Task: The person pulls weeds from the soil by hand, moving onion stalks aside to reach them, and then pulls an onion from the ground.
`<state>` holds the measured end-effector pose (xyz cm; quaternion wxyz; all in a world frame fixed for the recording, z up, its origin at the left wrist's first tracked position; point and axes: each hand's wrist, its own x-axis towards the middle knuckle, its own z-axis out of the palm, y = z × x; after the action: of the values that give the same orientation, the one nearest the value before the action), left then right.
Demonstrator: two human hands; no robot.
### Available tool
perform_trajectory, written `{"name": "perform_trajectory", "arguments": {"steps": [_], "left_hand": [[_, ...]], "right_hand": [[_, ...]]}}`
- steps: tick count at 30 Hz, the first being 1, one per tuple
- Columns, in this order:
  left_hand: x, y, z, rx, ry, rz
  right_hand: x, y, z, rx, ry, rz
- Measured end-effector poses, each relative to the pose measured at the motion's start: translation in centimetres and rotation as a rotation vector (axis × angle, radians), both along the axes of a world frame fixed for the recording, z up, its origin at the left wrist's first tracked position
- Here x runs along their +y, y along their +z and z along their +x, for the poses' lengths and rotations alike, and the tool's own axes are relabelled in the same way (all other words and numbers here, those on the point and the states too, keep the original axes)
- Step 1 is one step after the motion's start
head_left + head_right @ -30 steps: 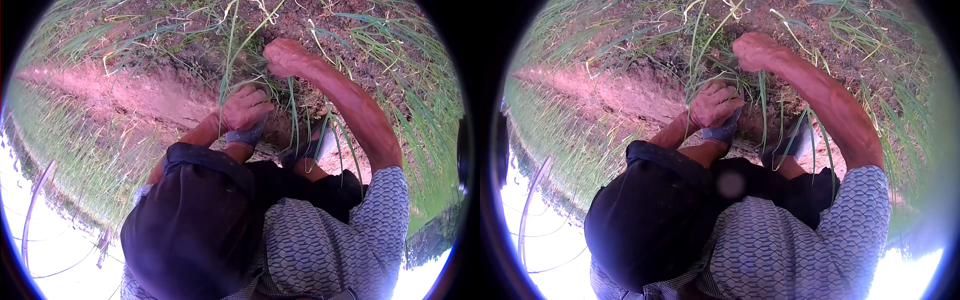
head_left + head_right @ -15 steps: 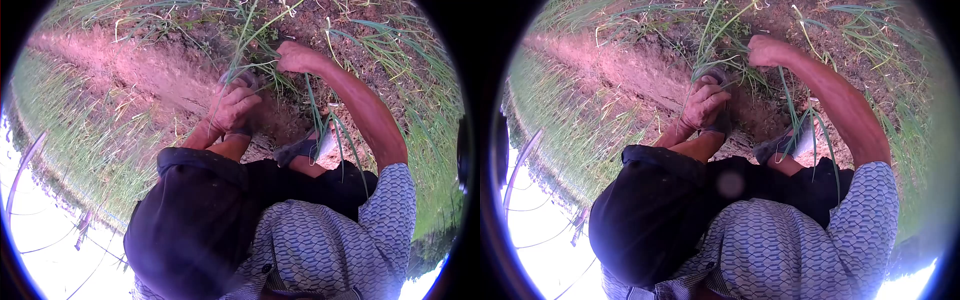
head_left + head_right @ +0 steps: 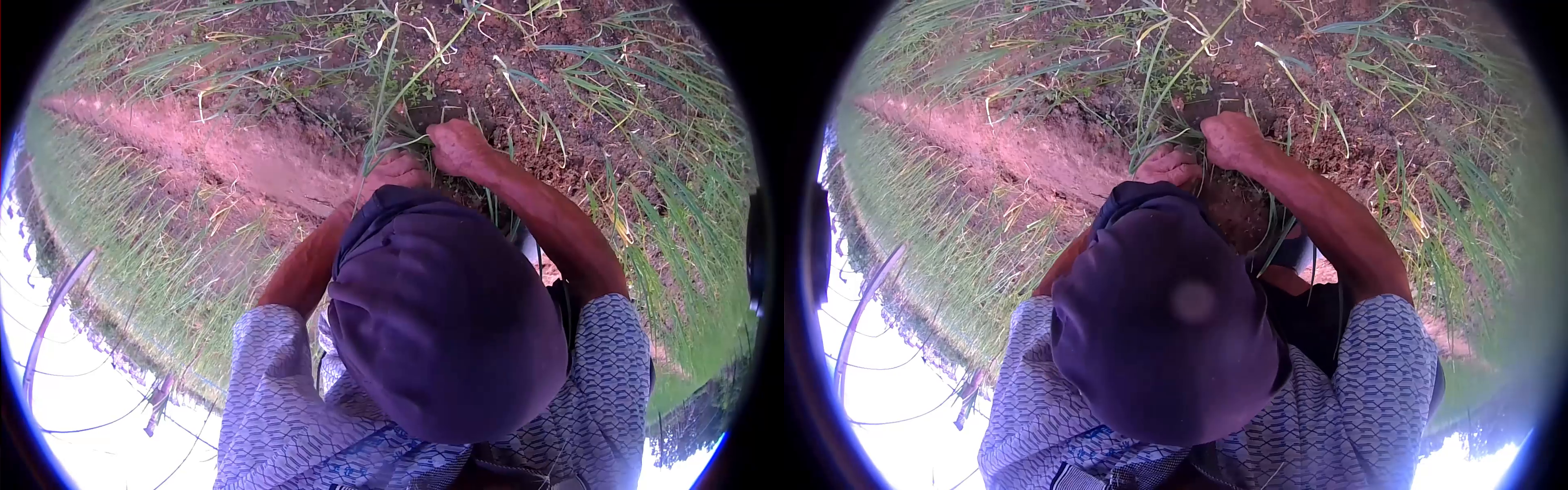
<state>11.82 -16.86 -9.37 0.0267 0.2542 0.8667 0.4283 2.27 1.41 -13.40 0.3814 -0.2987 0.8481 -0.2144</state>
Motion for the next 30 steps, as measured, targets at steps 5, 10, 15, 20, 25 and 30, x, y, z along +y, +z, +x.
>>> {"name": "perform_trajectory", "arguments": {"steps": [5,10,15,20,25,30], "left_hand": [[-0.2,0.5,1.0,-0.021,0.033,-0.017],[-1.0,1.1,1.1,-0.128,0.003,0.053],[-1.5,0.5,1.0,-0.14,-0.008,0.079],[-1.6,0.6,1.1,-0.15,-0.001,0.024],[-1.8,0.3,1.2,-0.115,0.01,0.002],[-2.0,1.0,0.4,-0.122,-0.005,0.051]], "right_hand": [[0.5,1.6,0.4,-0.022,-0.078,-0.031],[2.0,3.8,-1.5,-0.239,0.13,0.069],[6.1,8.4,-9.9,-0.722,-0.42,-0.154],[4.2,3.7,-9.7,-0.026,-0.356,0.052],[1.2,0.7,-7.0,0.12,-0.132,0.137],[-0.7,1.0,-7.7,0.143,0.053,0.284]]}}
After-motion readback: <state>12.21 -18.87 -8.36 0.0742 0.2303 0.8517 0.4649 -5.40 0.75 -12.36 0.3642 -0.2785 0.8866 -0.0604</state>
